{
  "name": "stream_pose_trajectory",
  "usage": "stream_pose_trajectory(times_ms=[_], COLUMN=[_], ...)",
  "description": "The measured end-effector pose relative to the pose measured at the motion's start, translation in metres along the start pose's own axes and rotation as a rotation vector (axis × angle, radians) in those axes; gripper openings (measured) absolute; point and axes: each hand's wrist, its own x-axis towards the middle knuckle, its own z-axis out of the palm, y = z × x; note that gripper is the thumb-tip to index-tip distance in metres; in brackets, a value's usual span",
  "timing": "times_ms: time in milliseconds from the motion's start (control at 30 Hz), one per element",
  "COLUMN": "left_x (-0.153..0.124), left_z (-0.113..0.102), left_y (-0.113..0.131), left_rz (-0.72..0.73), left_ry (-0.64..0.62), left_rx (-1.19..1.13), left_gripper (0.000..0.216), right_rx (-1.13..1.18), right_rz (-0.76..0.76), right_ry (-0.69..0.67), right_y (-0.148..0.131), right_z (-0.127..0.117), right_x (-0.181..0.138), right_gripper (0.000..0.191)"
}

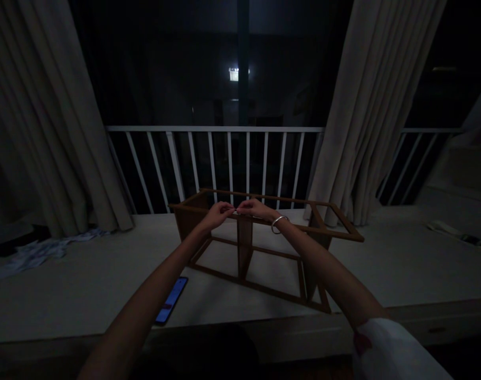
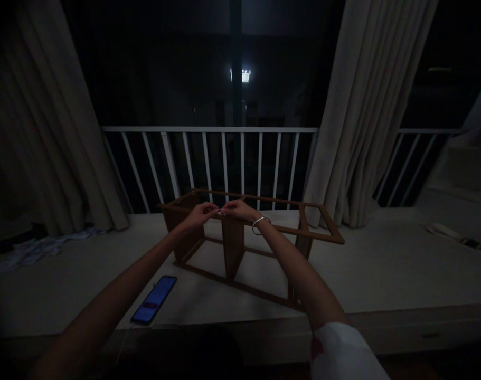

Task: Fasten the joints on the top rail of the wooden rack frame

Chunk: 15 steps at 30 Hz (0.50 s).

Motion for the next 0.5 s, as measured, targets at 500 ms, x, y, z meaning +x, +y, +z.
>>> stream_pose_trajectory(times_ms=[500], left_x=[-0.016], left_z=[0.000], left_y=[0.011], left_rz=[-0.027], left_ry=[0.104], left_rx=[0.038], left_gripper=[0.030], right_rx=[-0.067], right_rz=[-0.001], right_ry=[0.012], right_y=[0.004], right_z=[0.001], right_x=[0.002], right_gripper=[0.039])
